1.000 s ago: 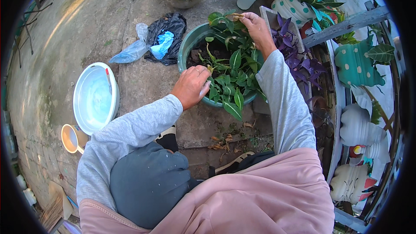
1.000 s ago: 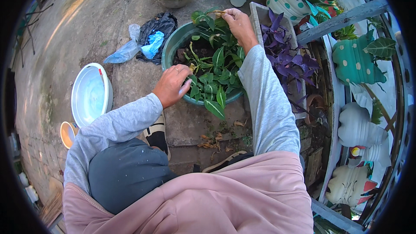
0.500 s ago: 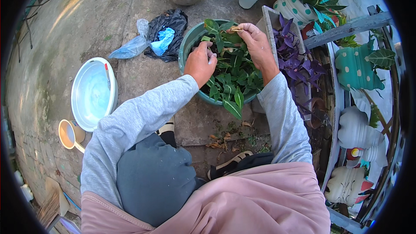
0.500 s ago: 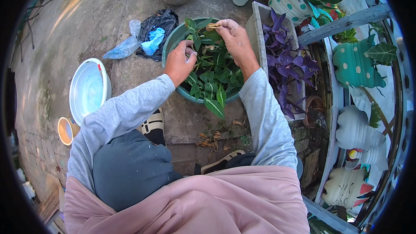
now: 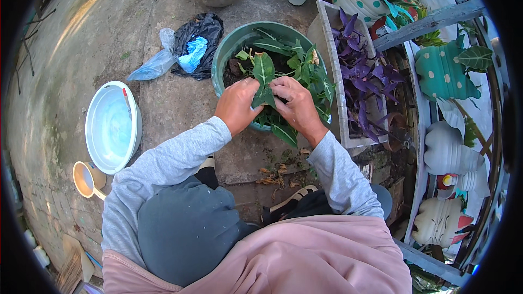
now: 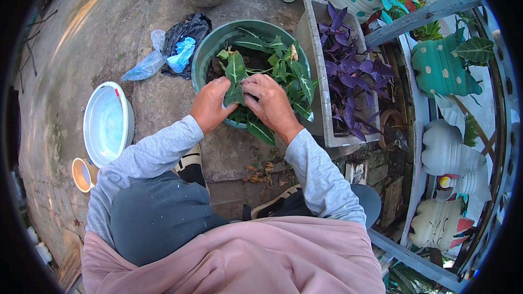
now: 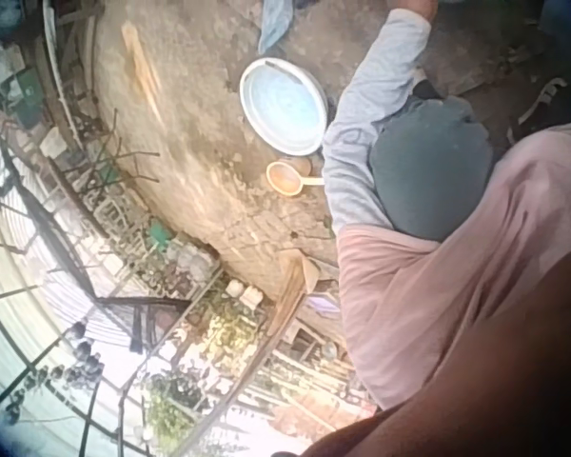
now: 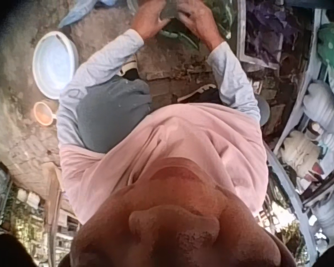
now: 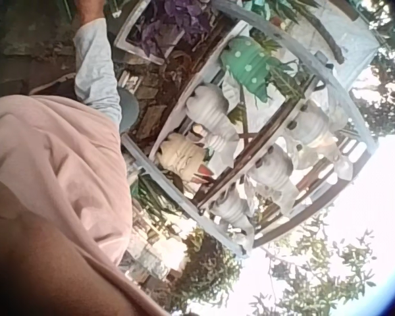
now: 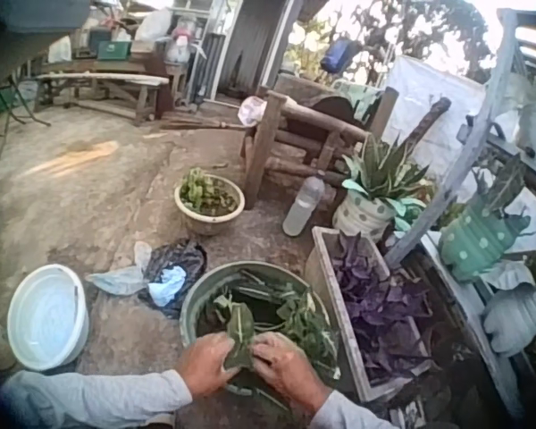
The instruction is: The person is watering plants, pruning leaves, and maintaining potted containers in an outdoor garden.
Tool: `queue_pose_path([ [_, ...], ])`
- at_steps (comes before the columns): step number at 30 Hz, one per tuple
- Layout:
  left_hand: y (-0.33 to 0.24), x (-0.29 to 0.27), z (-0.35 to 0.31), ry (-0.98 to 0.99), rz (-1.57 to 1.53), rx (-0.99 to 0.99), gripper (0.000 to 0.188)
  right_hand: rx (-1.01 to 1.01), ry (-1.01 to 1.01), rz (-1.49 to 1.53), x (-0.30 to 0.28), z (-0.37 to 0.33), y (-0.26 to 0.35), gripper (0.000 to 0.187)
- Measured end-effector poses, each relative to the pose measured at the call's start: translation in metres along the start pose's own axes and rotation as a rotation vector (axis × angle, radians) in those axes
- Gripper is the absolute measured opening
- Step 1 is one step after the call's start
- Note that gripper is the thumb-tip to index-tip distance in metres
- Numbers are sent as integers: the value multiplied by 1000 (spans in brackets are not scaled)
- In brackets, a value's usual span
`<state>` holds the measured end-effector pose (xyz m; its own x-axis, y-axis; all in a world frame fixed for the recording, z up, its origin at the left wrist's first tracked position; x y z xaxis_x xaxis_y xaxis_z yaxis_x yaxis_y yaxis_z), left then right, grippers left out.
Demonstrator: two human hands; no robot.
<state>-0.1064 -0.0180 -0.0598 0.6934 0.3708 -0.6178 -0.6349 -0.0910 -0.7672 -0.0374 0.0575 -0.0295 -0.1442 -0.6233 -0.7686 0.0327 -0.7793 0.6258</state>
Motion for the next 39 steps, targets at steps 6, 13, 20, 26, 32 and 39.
queue_pose_path([
  [6,-12,4,-13,75,265,193,26,-55,77,-161,16,-9,11,18],
  [13,-6,11,-18,108,318,201,17,-72,138,-132,16,-8,11,19],
  [20,-10,14,-20,119,390,241,18,-38,131,-109,17,-11,6,18],
  [26,-12,15,-21,108,411,257,20,64,134,59,13,-12,-5,12],
  [32,-8,23,-22,209,444,228,23,109,51,143,0,-18,-14,9],
  [39,-12,21,-20,149,445,245,15,269,-213,356,-18,-45,-44,13],
])
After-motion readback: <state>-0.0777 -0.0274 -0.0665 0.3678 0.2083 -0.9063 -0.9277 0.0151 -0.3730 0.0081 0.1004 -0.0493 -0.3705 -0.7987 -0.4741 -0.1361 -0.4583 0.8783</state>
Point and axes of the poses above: each hand's wrist, its own z-axis towards the middle knuckle, its own x-axis out of the palm, y = z × x, the point moved 9 cm from there along z, towards the middle knuckle, and after that the axes turned 15 degrees about y, right-handed, at the moved point
